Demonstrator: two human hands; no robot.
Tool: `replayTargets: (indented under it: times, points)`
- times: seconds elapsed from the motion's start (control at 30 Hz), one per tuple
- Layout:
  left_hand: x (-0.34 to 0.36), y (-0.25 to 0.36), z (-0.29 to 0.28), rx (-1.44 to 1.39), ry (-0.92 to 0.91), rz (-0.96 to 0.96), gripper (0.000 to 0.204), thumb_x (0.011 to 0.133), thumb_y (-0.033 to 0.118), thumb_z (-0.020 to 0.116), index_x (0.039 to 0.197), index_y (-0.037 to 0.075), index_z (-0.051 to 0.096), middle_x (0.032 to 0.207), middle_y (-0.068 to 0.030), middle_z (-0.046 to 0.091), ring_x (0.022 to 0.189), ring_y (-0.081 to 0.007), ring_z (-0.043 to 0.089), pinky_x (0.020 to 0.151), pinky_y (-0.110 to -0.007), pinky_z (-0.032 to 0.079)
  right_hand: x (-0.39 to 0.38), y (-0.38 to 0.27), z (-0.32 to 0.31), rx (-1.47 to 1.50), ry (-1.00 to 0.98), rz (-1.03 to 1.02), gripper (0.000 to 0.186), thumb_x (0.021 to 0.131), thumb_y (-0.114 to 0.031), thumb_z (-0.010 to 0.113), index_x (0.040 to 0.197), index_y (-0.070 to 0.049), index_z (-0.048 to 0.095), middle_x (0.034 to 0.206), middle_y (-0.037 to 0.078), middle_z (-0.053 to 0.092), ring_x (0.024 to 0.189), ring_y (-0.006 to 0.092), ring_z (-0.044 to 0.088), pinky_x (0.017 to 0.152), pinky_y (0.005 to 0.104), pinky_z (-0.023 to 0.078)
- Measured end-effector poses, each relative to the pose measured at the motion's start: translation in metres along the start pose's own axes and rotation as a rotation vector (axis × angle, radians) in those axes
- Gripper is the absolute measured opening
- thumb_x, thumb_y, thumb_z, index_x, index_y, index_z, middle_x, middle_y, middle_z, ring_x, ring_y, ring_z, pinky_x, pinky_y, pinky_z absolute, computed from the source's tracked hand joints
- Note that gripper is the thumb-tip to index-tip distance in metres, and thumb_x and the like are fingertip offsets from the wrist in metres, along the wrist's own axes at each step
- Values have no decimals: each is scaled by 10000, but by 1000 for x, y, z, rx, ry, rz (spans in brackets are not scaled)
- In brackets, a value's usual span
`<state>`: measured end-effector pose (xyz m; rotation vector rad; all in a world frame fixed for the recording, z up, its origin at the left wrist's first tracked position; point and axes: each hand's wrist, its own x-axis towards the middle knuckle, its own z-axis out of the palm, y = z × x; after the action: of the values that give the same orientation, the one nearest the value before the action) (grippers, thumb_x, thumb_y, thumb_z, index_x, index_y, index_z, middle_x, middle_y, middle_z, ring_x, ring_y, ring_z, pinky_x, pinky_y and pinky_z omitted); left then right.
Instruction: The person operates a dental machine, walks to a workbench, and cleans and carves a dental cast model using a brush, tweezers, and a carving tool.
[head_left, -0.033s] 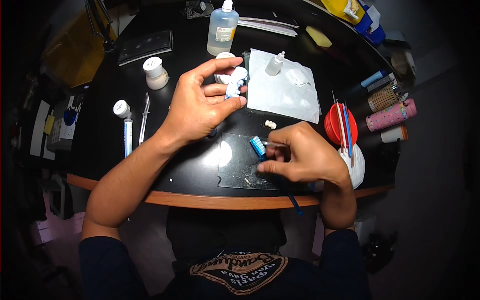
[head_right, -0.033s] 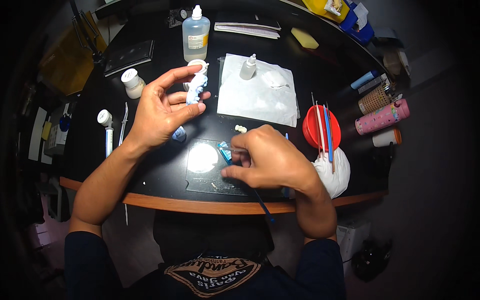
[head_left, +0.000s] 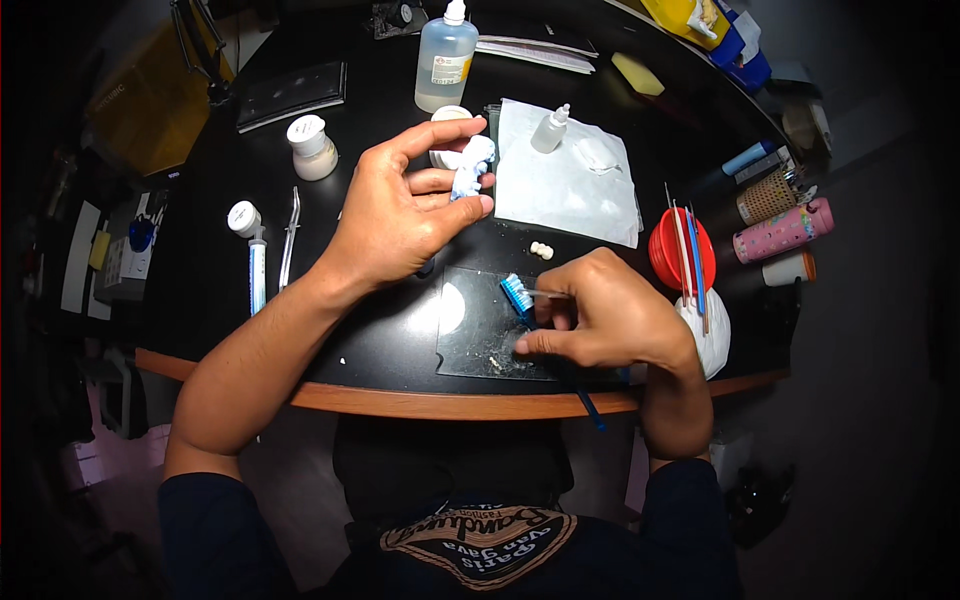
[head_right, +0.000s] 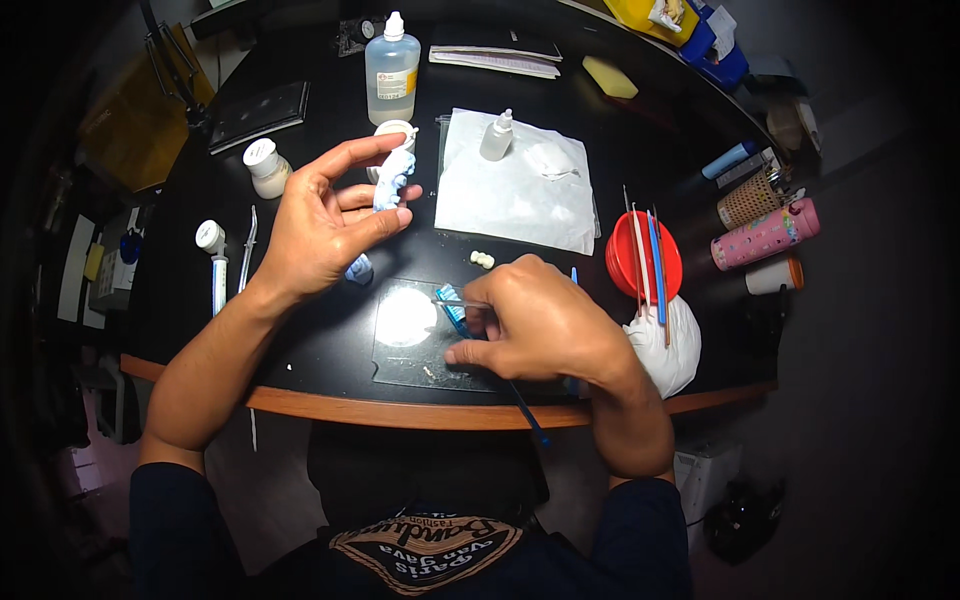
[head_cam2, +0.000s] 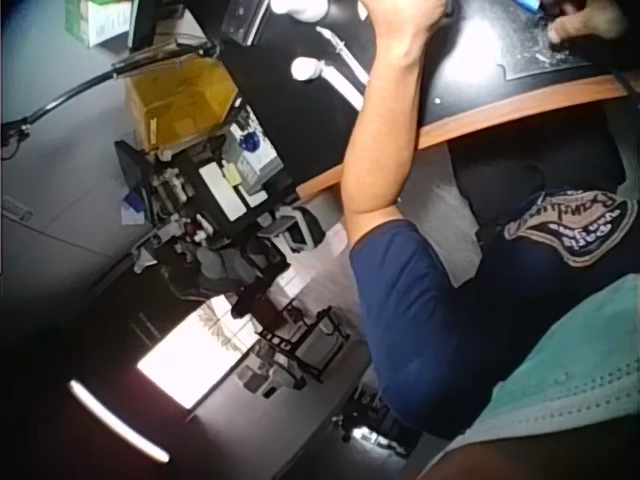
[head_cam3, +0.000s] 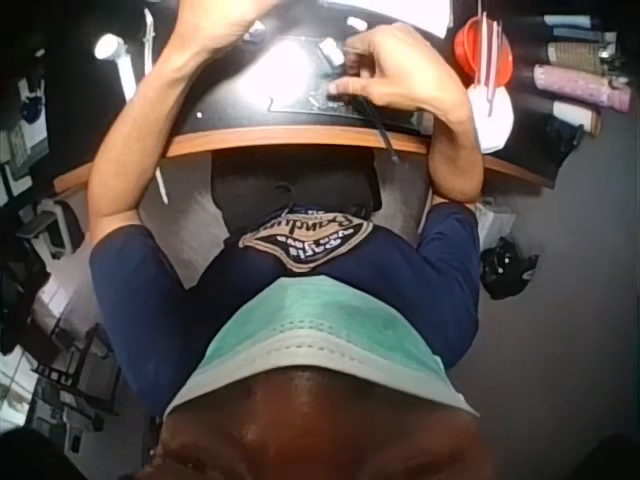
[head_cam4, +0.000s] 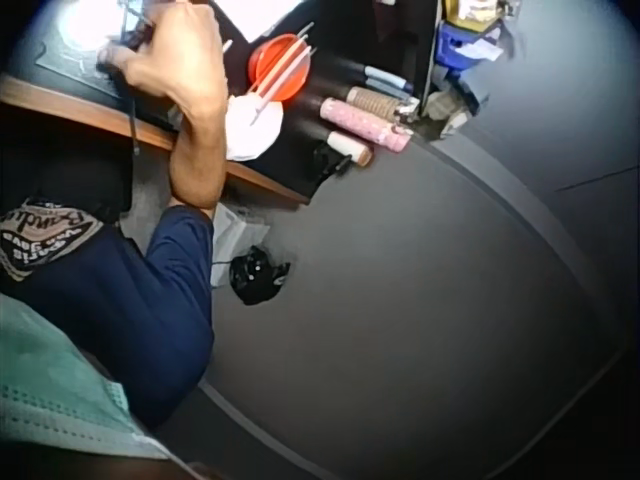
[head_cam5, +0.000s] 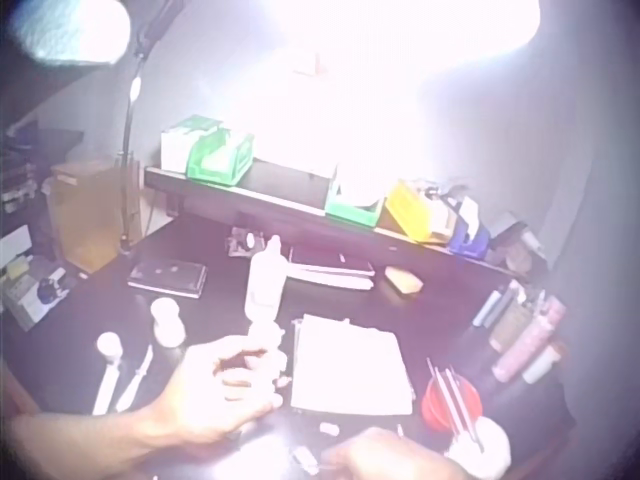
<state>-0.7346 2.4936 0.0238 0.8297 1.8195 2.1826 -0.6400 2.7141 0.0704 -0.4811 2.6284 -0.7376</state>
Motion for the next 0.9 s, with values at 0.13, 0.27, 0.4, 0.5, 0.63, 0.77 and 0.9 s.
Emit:
replayTargets:
  times: [0.13, 0.27, 0.4, 0.5, 0.63, 0.77, 0.9]
  points:
    - [1, -5, -3, 3, -30, 18, 609, 841, -99, 754, 1403, -48, 525, 1320, -172, 567, 1143, -218, 675, 986, -302, 581, 5, 4, 7, -37, -51, 41, 283, 779, -223, 823, 727, 23, 692, 628, 169, 660, 613, 336, 688, 633, 402, 539]
    - [1, -5, -3, 20, -14, 26, 605, 823, -77, 785, 1379, -49, 549, 1327, -170, 582, 1162, -214, 659, 969, -322, 591, 4, 1, 2, -58, -36, 17, 198, 795, -149, 736, 741, 32, 677, 651, 182, 663, 615, 346, 678, 621, 422, 523]
    - [1, -6, -1, 23, -40, -12, 610, 812, -65, 803, 1372, -50, 560, 1247, -162, 637, 1132, -206, 672, 953, -332, 596, 2, 6, -5, 124, 180, -32, 154, 840, -104, 658, 811, 42, 616, 663, 208, 633, 593, 310, 649, 590, 411, 487]
    - [-1, -4, -1, 52, -93, -45, 620, 809, -57, 812, 1377, -54, 562, 1153, -150, 684, 1089, -200, 690, 955, -334, 594, 7, 3, -3, 158, 339, -10, 162, 921, -66, 637, 844, 23, 526, 660, 177, 592, 587, 223, 609, 562, 367, 448]
    - [-4, 5, 4, -1, -171, -114, 619, 807, -92, 801, 1374, -88, 551, 1147, -164, 693, 1074, -211, 701, 926, -326, 620, 15, 2, 8, 157, 488, -213, 146, 906, -56, 645, 911, 14, 516, 713, 196, 611, 605, 343, 630, 563, 411, 445]
    - [-4, 6, 2, -55, -167, -169, 610, 814, -100, 792, 1372, -103, 544, 1231, -197, 651, 1058, -225, 712, 917, -313, 625, 17, 3, 16, -78, 512, -232, 175, 884, -83, 675, 907, 8, 527, 764, 214, 643, 696, 441, 645, 603, 476, 476]
    - [-3, 6, -2, -52, -112, -130, 595, 829, -90, 784, 1376, -94, 548, 1280, -193, 621, 1070, -229, 713, 921, -298, 617, 14, 8, 9, -127, 514, -203, 174, 858, -83, 692, 896, -3, 542, 750, 199, 632, 688, 428, 648, 605, 461, 487]
